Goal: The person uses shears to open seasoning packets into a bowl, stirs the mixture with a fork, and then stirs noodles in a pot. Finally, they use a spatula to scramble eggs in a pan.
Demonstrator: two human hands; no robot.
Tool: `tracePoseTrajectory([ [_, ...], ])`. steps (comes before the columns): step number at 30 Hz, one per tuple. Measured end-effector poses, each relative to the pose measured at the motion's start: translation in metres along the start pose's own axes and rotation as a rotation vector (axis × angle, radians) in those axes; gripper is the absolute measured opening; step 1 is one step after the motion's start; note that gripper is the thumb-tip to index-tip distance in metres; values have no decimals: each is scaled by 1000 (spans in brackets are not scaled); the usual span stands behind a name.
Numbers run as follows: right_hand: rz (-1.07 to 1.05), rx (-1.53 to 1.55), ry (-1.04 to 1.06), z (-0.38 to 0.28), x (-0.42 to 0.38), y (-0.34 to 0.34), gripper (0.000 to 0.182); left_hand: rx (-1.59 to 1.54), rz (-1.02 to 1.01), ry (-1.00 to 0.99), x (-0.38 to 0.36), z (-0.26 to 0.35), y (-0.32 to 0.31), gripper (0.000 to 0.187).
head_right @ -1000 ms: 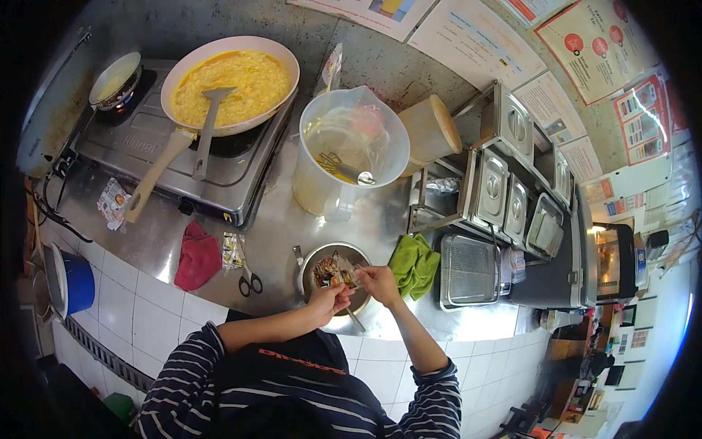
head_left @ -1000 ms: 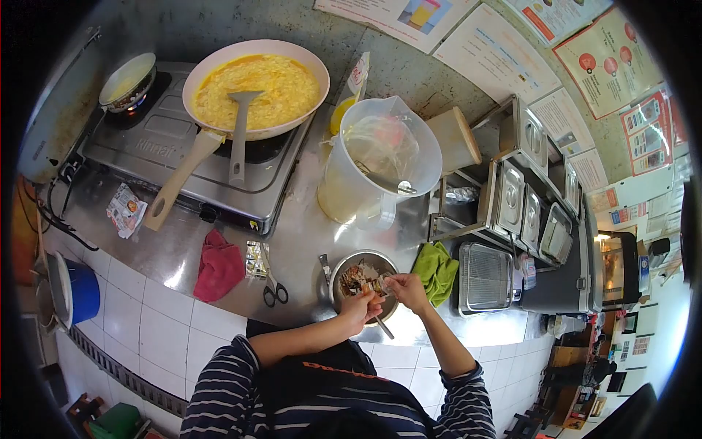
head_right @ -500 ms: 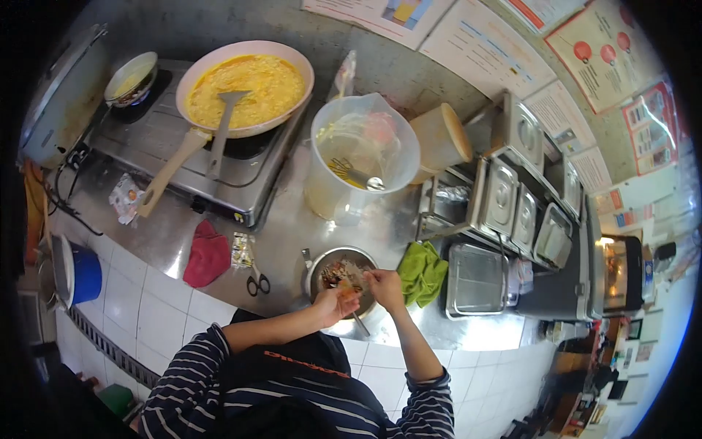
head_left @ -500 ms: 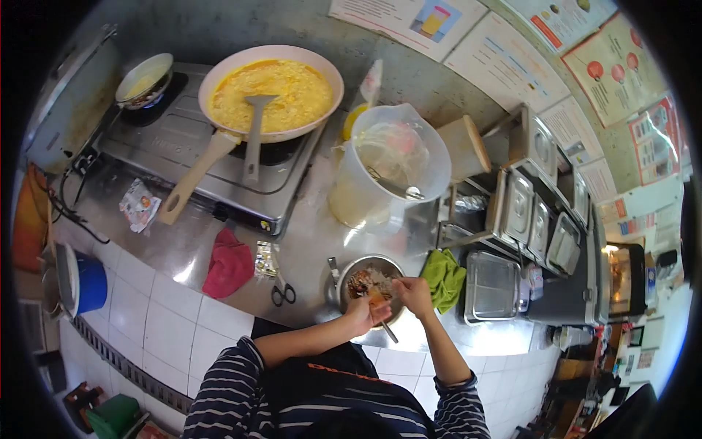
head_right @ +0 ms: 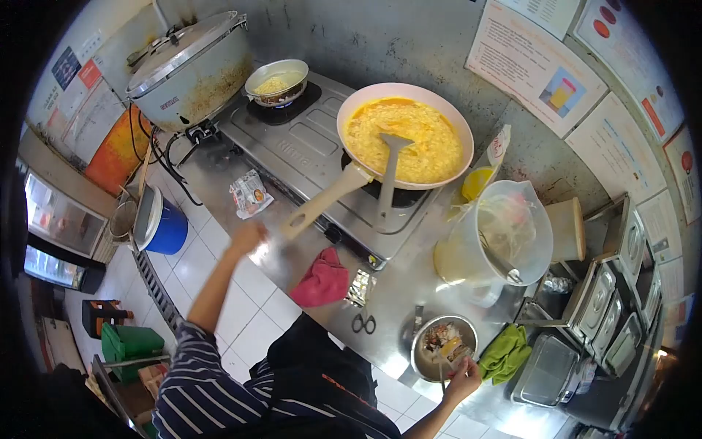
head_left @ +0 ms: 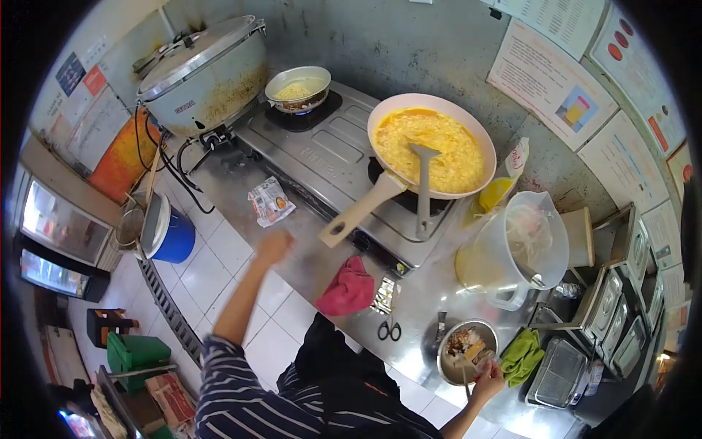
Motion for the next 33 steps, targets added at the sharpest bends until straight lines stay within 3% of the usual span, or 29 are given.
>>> tracePoseTrajectory([
  [1,80,46,6,2,-7,-2,18,146,395,4,25,-23,33,29],
  [4,204,169,-11,-16,-26,-15,20,397,412,-119,46,-29,101,40],
  [6,230,284,-29,-43,-41,-36,21,397,180,-504,66,-29,98,53],
  [9,95,442,-31,-90,-63,-101,22,384,74,-699,80,-10,94,53],
  [13,-316,543,-49,-167,-93,-215,23,366,9,-825,98,-17,58,49],
  [15,-443,612,18,-184,-107,-264,22,-117,-101,-663,87,-10,39,41],
  [16,-444,621,-15,-190,-114,-282,21,-119,-126,-697,75,-2,24,41],
  [18,-396,615,-23,-197,-119,-308,20,-184,-214,-492,55,6,-6,43],
  [20,-321,587,-4,-195,-120,-315,18,-235,-290,-460,38,17,-31,44],
  [22,-292,370,111,-194,-122,-317,15,-385,-383,-360,27,28,-45,47],
  [25,-263,210,249,-196,-127,-313,13,-413,-294,-300,8,42,-44,48],
  [27,-181,-93,514,-184,-127,-321,16,-478,-206,-380,3,48,-51,44],
  [29,-296,-39,301,-189,-130,-326,17,-442,-209,-486,-11,57,-46,41],
  [31,-257,-248,286,-183,-132,-339,25,-445,-183,-504,-12,57,-65,39],
  [32,-382,-381,173,-178,-132,-351,22,-497,-193,-503,-17,60,-65,42],
  [33,-346,-345,25,-174,-136,-351,22,-571,-282,-508,-17,57,-74,44],
])
Point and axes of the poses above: each hand's wrist, its own x-axis towards the middle knuckle, its own y-axis out of the back of the hand, z = x × y, the point moved 4 cm from there along x, towards the middle knuckle, and after that the axes turned 12 degrees about y, right-handed, at the moved point
